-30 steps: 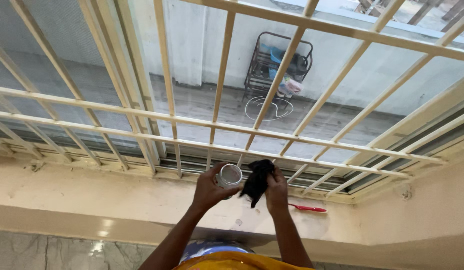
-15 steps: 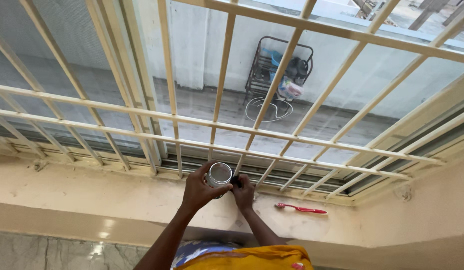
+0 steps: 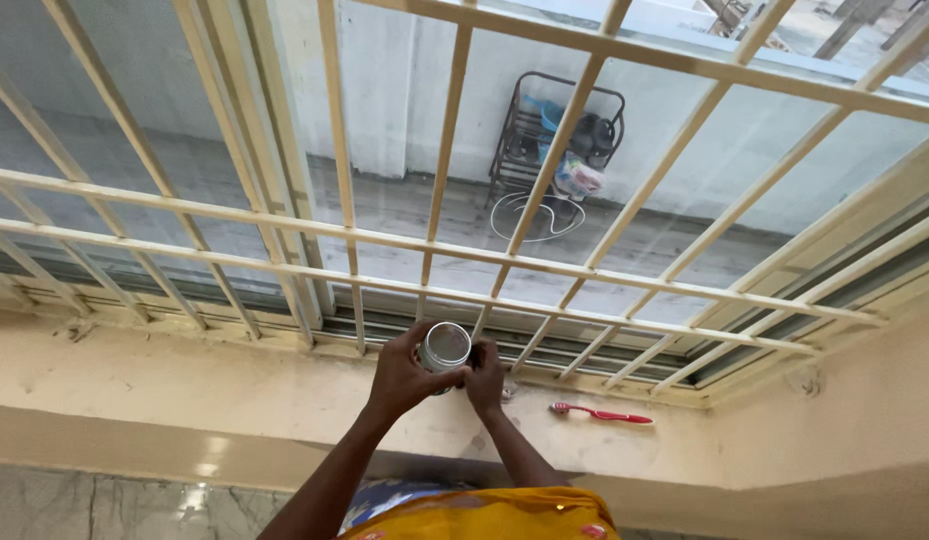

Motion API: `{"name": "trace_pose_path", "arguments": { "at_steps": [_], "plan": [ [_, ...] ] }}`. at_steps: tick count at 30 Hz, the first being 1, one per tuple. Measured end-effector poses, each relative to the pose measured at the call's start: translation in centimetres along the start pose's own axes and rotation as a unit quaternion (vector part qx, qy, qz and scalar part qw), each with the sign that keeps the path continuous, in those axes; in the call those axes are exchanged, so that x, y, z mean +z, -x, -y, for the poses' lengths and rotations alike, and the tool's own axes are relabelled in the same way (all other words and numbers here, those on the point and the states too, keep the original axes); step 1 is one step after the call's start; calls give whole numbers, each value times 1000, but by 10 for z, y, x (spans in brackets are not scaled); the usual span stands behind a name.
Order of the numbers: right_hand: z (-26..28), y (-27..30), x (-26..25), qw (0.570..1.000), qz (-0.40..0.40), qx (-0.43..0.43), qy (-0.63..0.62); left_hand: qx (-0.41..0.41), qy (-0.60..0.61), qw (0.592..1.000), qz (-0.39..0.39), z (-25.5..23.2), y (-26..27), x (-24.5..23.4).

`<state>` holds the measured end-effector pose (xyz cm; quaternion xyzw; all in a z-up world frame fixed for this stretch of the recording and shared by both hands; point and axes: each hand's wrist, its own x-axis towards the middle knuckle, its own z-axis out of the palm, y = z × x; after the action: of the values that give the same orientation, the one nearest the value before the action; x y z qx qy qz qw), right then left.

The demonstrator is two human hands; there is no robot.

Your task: The person cleans a window frame using a small black cloth and a toothbrush, dipping the tools into a small container of liquid.

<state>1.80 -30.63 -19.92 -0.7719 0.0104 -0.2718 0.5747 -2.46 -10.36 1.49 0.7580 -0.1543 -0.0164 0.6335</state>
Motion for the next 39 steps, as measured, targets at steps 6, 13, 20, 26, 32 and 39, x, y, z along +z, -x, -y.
{"name": "trace_pose_path", "arguments": {
  "at_steps": [6,13,20,26,32,39],
  "plan": [
    [-17,-21,-26,964,165,91,-189,39,22,999,17,1,-4,8],
    [48,-18,-105,842,140,352,-385,74,-8,997,24,-12,-6,24],
    [84,-30,-165,742,78,410,-524,39,-15,997,59,-14,-10,45],
    [156,-78,-212,917,261,188,-236,137,-44,988,60,-13,-16,63],
    [272,-98,-184,880,443,18,169,134,-44,987,74,-25,-18,76],
    [281,-101,-165,811,469,-38,347,159,-48,983,79,-31,-20,86]
  ]
}}
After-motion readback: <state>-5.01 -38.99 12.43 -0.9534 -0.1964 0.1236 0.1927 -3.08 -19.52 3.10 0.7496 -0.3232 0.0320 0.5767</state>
